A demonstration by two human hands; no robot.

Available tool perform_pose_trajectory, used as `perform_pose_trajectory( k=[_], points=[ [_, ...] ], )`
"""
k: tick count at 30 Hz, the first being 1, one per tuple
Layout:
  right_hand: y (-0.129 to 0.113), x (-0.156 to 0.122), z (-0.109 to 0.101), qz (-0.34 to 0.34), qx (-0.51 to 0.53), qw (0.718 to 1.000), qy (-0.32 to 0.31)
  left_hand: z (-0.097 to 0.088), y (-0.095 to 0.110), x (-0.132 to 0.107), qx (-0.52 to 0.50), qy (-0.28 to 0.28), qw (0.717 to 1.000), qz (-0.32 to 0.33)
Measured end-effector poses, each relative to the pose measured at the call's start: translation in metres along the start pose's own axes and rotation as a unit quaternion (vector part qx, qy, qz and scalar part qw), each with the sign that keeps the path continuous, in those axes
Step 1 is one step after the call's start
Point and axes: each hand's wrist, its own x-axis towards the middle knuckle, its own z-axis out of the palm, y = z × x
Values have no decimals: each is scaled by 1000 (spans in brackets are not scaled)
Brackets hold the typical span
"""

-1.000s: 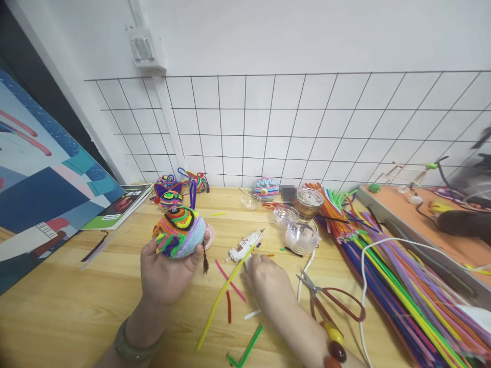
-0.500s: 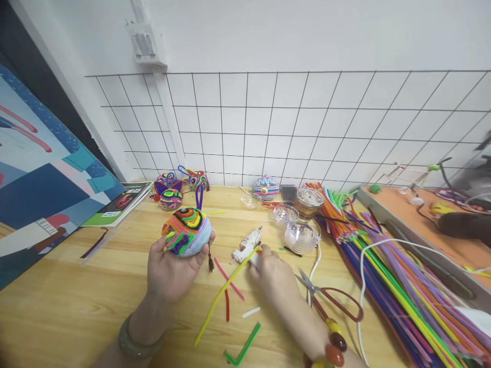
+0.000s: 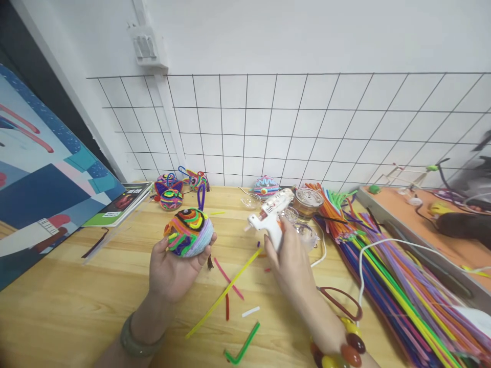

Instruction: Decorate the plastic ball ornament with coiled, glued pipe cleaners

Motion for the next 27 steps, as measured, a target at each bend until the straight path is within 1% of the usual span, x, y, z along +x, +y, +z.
perform_pose_trajectory(
  k=[1,3,5,7,10,11,13,15,18,21,23,27],
  points=[
    [1,1,-3,2,52,998,19,0,0,0,1,2,1000,-1],
    [2,2,-7,29,186,982,10,0,-2,1,0,5,1000,-5],
    [-1,1,-10,57,315,947,-21,-1,-4,1,3,8,1000,-6],
    [-6,-1,-11,68,418,904,-59,-1,-6,2,10,11,1000,-3],
    [-16,-6,-13,76,507,851,-116,-3,-10,3,20,13,1000,6],
    [-19,-9,-14,76,523,838,-136,-4,-11,4,21,14,1000,8],
    [-23,-15,-15,62,520,833,-178,-5,-13,5,20,16,1000,7],
    [-24,-21,-16,47,498,838,-217,-7,-14,7,18,21,1000,4],
    [-26,-30,-17,42,480,842,-243,-9,-16,7,25,24,999,1],
    [-31,-34,-18,33,505,828,-242,-11,-22,7,57,16,998,12],
    [-37,-35,-20,42,519,822,-232,-12,-27,5,86,4,996,18],
    [-48,-36,-22,78,498,837,-213,-13,-35,2,126,-33,991,13]
  ],
)
